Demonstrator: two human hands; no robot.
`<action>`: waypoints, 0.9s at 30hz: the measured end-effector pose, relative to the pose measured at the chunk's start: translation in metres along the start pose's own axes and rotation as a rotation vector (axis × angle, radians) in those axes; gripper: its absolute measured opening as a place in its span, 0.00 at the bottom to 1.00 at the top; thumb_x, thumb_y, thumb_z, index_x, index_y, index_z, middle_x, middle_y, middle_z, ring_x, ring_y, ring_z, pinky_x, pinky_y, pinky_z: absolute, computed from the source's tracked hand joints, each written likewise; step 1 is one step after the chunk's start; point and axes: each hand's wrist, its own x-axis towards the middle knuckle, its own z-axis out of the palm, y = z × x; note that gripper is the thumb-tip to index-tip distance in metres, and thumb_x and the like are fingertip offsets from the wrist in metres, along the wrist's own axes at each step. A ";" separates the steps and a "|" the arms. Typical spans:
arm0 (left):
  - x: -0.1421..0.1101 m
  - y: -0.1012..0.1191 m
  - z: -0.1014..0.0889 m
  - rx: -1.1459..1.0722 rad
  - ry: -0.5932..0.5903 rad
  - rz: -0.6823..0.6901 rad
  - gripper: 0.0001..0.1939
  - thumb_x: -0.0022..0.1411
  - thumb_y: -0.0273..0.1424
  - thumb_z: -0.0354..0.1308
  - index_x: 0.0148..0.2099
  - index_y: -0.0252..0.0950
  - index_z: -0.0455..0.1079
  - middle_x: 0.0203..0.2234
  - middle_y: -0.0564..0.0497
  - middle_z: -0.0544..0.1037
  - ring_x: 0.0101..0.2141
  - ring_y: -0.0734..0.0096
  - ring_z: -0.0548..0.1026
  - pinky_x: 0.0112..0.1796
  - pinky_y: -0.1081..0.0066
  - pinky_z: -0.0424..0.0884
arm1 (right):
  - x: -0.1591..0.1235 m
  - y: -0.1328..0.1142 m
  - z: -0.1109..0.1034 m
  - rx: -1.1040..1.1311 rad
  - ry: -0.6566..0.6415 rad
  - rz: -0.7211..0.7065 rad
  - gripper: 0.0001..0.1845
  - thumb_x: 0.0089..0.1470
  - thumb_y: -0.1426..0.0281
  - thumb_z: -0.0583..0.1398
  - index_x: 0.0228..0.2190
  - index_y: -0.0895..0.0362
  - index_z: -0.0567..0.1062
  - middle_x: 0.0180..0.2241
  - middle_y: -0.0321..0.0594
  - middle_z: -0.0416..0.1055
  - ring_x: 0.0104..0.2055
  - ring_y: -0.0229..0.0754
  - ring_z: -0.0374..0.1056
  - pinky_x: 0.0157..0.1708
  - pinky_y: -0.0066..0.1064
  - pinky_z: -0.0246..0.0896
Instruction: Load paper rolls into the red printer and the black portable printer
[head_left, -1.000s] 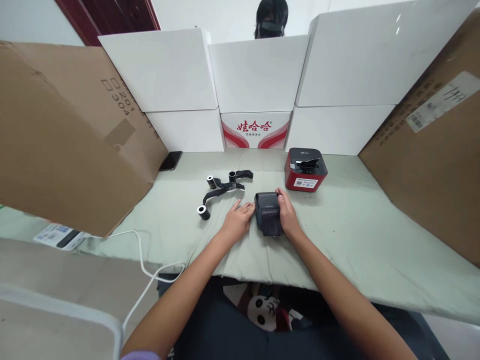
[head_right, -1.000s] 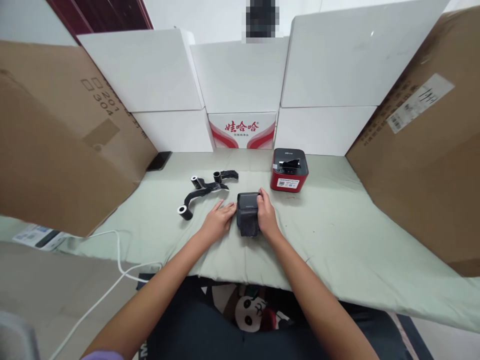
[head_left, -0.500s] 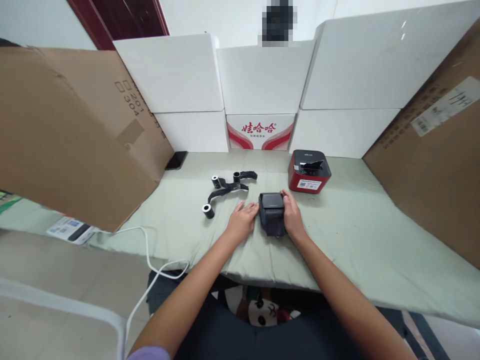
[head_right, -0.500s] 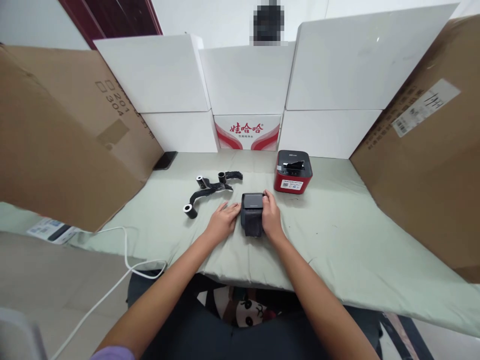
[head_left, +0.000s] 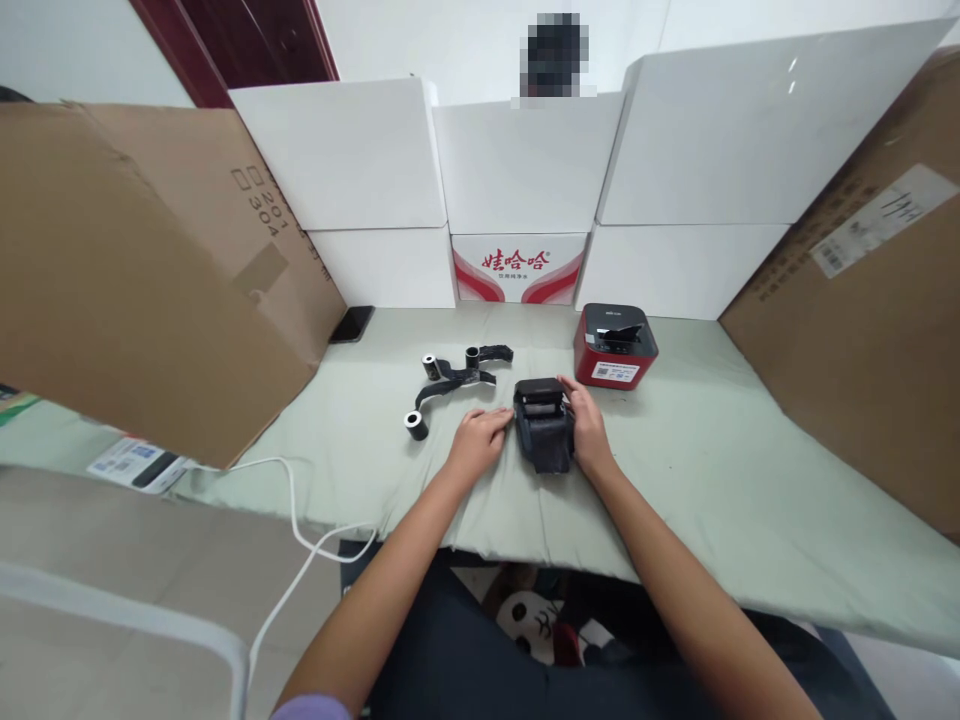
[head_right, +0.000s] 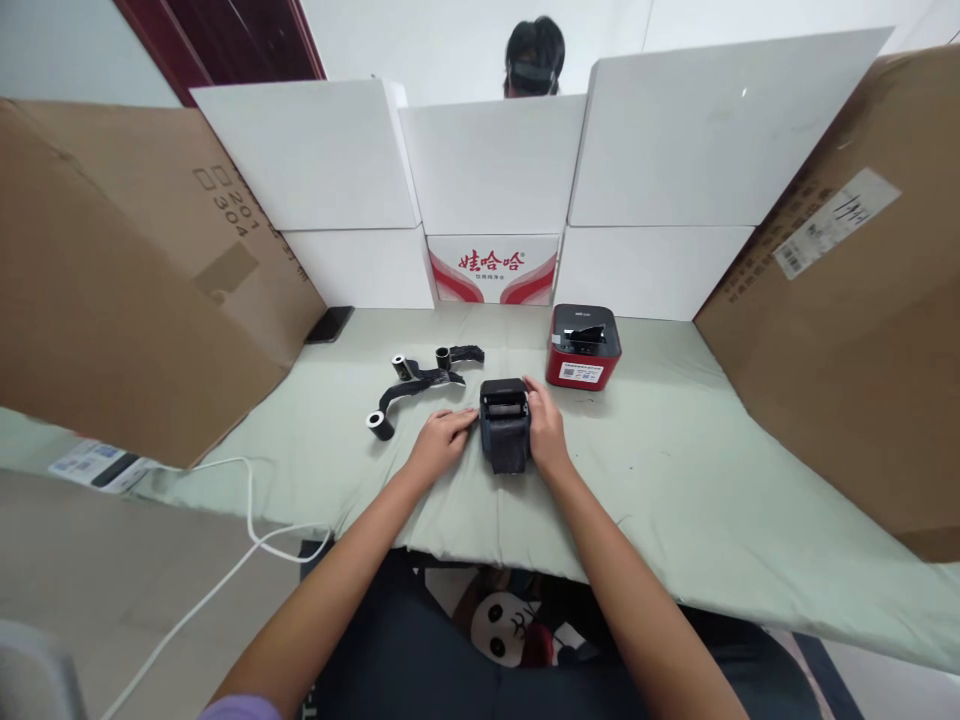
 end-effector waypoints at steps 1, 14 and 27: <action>0.000 0.000 0.000 -0.005 0.001 -0.001 0.25 0.65 0.19 0.51 0.58 0.43 0.75 0.57 0.49 0.78 0.60 0.65 0.75 0.61 0.54 0.67 | 0.004 0.000 0.000 0.013 -0.037 0.018 0.37 0.62 0.43 0.51 0.60 0.52 0.72 0.66 0.44 0.67 0.70 0.49 0.60 0.70 0.47 0.50; 0.002 -0.003 0.002 -0.035 0.000 0.002 0.25 0.65 0.19 0.51 0.59 0.42 0.75 0.57 0.48 0.78 0.60 0.64 0.75 0.61 0.54 0.67 | 0.047 0.003 -0.014 -0.308 -0.193 -0.059 0.22 0.50 0.49 0.66 0.41 0.49 0.86 0.69 0.42 0.62 0.72 0.60 0.54 0.72 0.56 0.41; 0.005 -0.004 0.001 -0.094 -0.007 -0.026 0.26 0.64 0.18 0.52 0.59 0.42 0.76 0.56 0.48 0.79 0.60 0.65 0.75 0.63 0.57 0.65 | 0.061 -0.046 0.005 -1.142 -0.496 0.016 0.15 0.46 0.70 0.72 0.39 0.52 0.86 0.58 0.53 0.70 0.64 0.66 0.58 0.59 0.52 0.60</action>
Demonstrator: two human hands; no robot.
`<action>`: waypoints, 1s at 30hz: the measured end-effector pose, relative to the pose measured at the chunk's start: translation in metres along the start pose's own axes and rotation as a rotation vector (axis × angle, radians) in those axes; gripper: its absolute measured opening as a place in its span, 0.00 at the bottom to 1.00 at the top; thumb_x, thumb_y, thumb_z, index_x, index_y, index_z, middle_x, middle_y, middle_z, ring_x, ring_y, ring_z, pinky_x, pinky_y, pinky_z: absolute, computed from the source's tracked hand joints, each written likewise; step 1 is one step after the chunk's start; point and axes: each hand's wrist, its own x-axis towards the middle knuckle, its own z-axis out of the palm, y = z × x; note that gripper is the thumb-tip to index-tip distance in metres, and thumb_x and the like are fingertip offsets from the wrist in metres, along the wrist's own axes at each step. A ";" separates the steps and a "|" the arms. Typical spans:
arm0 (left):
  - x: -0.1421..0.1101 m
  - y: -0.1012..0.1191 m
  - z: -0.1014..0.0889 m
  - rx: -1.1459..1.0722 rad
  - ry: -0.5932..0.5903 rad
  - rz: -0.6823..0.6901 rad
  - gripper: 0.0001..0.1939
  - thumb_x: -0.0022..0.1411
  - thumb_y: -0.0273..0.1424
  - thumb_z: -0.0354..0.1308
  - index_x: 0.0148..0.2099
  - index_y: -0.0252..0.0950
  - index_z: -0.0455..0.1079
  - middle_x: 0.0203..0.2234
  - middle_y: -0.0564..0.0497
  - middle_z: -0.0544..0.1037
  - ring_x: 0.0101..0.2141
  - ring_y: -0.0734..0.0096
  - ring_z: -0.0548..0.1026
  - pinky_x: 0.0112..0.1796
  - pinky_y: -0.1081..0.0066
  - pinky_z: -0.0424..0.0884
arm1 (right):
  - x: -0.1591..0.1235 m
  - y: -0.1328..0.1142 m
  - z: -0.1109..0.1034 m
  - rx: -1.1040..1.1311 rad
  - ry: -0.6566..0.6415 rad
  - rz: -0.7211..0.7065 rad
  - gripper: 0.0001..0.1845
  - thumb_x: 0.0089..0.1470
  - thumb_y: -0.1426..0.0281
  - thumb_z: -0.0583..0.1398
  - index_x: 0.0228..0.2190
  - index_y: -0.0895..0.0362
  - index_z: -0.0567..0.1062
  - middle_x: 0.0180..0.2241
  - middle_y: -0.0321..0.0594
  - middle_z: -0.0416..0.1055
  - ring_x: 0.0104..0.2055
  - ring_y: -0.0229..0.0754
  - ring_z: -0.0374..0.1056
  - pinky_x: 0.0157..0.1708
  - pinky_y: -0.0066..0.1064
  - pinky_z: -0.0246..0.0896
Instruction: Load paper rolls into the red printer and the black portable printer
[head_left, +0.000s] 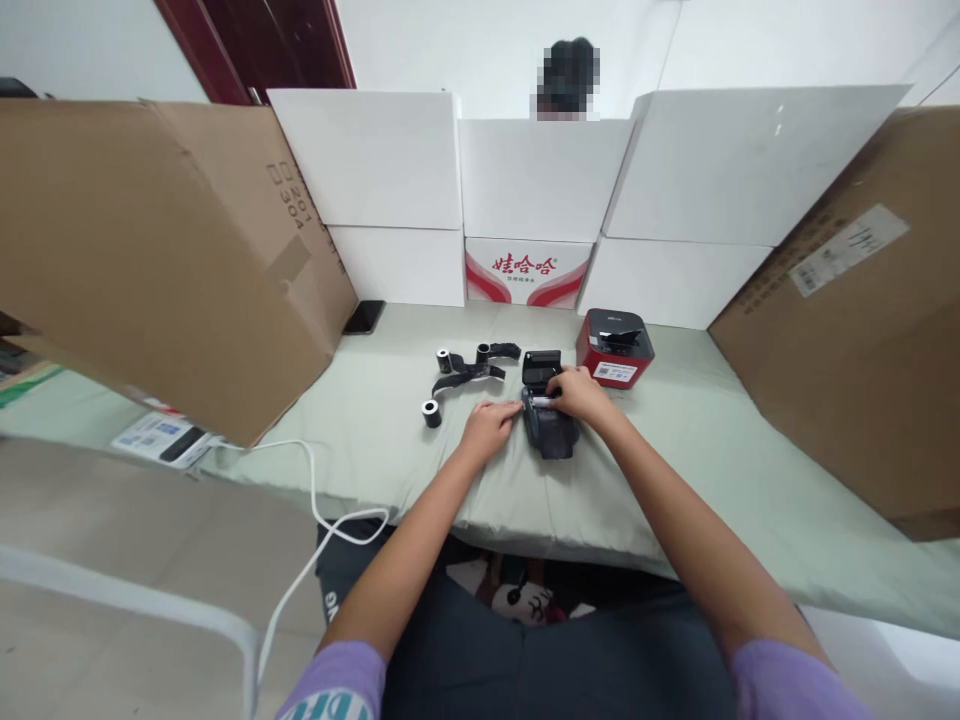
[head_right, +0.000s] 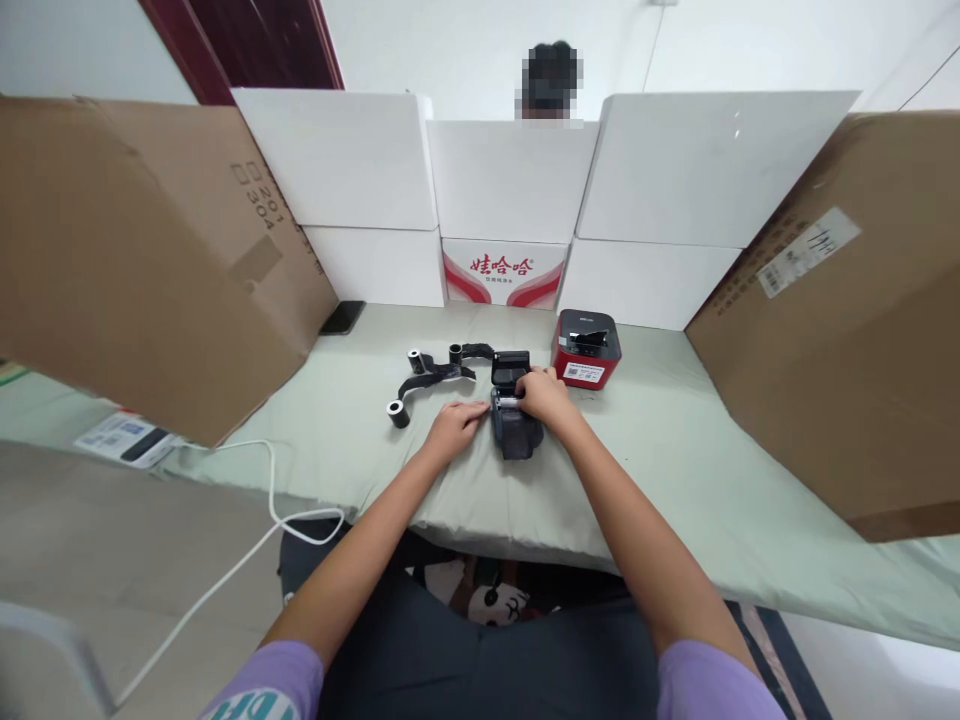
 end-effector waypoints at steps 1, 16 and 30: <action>0.000 0.000 0.000 -0.004 0.002 0.000 0.26 0.64 0.18 0.52 0.59 0.42 0.76 0.56 0.48 0.79 0.60 0.65 0.75 0.63 0.58 0.65 | -0.003 -0.003 -0.002 -0.039 -0.018 -0.003 0.16 0.49 0.70 0.70 0.42 0.53 0.85 0.59 0.54 0.68 0.64 0.65 0.58 0.59 0.50 0.60; 0.004 -0.002 0.001 -0.013 0.047 0.005 0.23 0.63 0.19 0.54 0.54 0.44 0.79 0.53 0.50 0.82 0.56 0.63 0.78 0.61 0.57 0.67 | -0.034 -0.019 -0.075 0.990 0.265 -0.288 0.25 0.49 0.55 0.68 0.44 0.52 0.70 0.39 0.39 0.76 0.36 0.43 0.74 0.38 0.36 0.71; 0.004 -0.004 0.003 0.008 0.050 0.028 0.23 0.65 0.22 0.53 0.57 0.43 0.78 0.54 0.49 0.81 0.57 0.63 0.77 0.62 0.57 0.67 | -0.018 -0.122 -0.034 0.975 0.146 -0.411 0.32 0.45 0.69 0.62 0.55 0.54 0.72 0.32 0.33 0.76 0.30 0.37 0.67 0.32 0.30 0.63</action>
